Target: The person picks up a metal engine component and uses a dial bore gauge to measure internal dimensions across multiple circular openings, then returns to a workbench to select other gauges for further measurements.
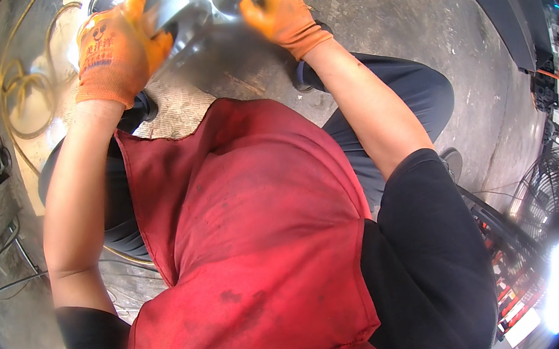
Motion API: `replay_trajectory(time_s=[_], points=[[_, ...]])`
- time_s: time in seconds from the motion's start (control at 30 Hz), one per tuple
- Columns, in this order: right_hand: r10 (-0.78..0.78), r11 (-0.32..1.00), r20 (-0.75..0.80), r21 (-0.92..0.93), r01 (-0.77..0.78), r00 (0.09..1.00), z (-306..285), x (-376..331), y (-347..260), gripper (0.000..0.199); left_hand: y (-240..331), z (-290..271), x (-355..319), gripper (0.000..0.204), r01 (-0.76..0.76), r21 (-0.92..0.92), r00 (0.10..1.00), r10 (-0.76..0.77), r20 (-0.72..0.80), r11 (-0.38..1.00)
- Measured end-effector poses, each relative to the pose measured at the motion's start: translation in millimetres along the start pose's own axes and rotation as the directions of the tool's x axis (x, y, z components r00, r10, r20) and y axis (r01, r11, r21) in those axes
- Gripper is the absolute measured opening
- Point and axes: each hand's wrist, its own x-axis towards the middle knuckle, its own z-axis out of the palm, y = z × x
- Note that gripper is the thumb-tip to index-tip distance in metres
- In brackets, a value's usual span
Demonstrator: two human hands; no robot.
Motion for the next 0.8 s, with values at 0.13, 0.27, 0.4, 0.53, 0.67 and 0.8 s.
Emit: replay_trajectory(time_s=[0.13,0.27,0.4,0.53,0.67,0.8], points=[[0.065,0.997,0.036,-0.036,-0.064,0.997,2,12,9,0.033,0,1,0,0.078,-0.008,-0.049,1.000,0.007,-0.025,0.999],[0.209,0.955,0.027,-0.222,-0.198,0.977,7,25,9,0.037,-4,0,-6,0.080,-0.021,-0.053,0.999,0.020,-0.026,0.998],[0.159,0.985,-0.012,-0.073,-0.159,0.987,13,29,12,0.045,-1,-2,-5,0.080,0.007,-0.039,1.000,-0.007,0.003,0.999],[0.077,0.997,-0.114,-0.023,-0.080,0.991,15,28,6,0.045,3,-2,-6,0.080,0.015,-0.022,1.000,-0.015,-0.014,1.000],[0.129,0.991,-0.066,0.034,-0.127,0.989,10,26,-2,0.042,1,3,-4,0.080,-0.045,-0.004,0.996,0.045,-0.075,0.999],[0.129,0.990,-0.095,-0.035,-0.133,0.987,15,19,9,0.042,8,-2,-4,0.077,-0.068,-0.044,0.990,0.062,-0.123,0.997]])
